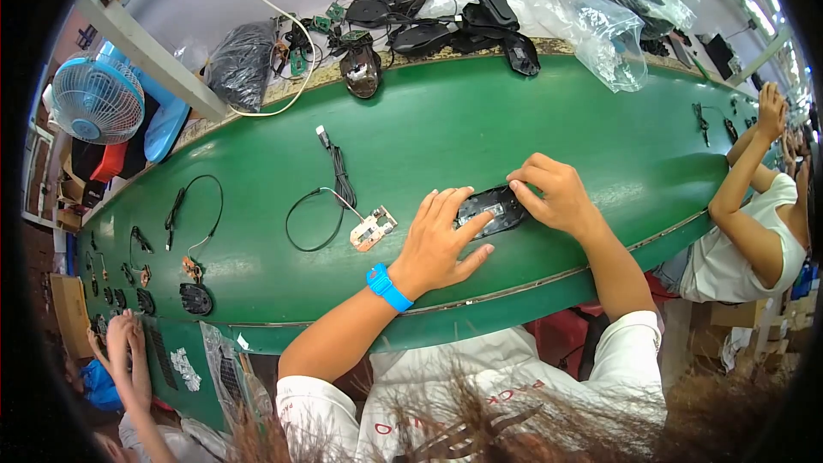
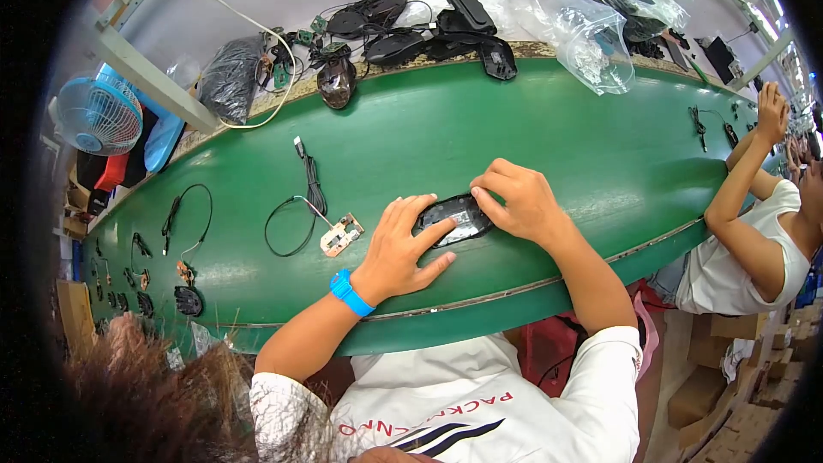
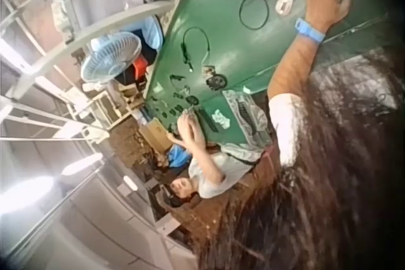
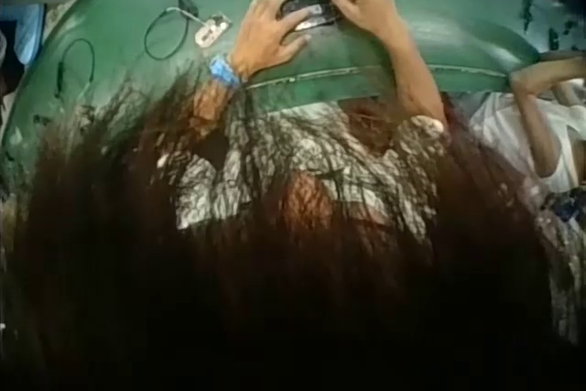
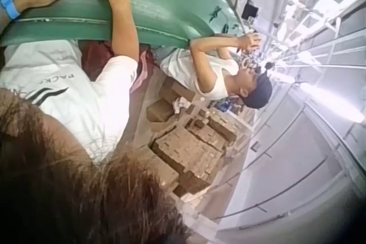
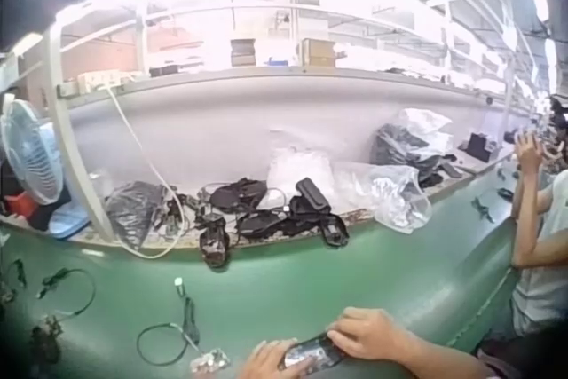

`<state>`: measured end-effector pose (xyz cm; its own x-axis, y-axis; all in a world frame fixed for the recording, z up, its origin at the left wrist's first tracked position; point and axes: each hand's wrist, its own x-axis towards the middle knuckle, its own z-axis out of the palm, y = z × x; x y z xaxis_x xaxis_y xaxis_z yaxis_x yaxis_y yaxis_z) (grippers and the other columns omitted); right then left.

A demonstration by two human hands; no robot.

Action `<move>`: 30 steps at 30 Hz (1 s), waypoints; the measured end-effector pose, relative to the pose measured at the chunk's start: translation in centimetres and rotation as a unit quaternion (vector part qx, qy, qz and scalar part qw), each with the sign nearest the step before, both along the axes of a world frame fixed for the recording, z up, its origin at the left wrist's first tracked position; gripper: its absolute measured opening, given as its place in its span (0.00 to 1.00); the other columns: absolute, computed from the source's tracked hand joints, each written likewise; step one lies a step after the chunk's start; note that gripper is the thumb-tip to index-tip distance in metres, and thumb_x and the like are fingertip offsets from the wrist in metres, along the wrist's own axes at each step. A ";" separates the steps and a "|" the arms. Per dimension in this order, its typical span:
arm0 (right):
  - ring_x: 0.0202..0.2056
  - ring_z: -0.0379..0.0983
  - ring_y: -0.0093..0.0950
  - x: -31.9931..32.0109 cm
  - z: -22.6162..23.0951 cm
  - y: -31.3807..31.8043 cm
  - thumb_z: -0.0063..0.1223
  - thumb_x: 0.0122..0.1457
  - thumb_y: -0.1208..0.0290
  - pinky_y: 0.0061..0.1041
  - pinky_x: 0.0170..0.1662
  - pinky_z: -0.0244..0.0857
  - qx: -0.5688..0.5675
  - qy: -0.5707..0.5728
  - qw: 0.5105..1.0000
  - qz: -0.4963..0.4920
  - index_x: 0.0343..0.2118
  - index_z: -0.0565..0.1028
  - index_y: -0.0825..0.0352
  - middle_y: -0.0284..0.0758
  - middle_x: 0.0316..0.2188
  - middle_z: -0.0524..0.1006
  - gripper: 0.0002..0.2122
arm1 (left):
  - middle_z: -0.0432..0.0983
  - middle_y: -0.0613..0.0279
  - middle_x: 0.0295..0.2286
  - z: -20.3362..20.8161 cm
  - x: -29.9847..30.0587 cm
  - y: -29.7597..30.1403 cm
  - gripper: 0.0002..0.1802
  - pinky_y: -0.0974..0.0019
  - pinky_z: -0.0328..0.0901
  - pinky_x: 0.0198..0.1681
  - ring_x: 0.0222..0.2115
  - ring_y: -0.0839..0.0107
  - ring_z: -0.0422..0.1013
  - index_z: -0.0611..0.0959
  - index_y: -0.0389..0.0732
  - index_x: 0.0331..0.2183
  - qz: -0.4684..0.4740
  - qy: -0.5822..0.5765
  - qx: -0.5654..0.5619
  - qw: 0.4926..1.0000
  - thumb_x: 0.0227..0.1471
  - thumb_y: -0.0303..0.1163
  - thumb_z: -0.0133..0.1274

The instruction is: Assembling internal components and shells of computer mice on a production line.

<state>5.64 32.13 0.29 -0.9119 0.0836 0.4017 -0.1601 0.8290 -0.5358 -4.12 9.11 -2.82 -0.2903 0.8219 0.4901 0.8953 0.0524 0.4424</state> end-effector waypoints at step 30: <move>0.22 0.69 0.28 -0.7 -0.5 1.0 0.59 0.60 0.75 0.27 0.27 0.64 -0.007 -0.004 0.999 -0.033 0.33 0.82 0.68 0.35 0.25 0.75 0.04 | 0.71 0.57 0.21 11.8 1.3 -9.4 0.14 0.58 0.64 0.23 0.23 0.57 0.71 0.78 0.34 0.23 -0.005 0.049 0.130 0.990 0.24 0.22 0.56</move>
<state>4.91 33.13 -0.24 -0.9077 0.1488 0.3923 -0.1007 0.8304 -0.5480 -2.81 -0.30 9.02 -0.2235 0.6674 0.7104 0.9345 -0.0604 0.3508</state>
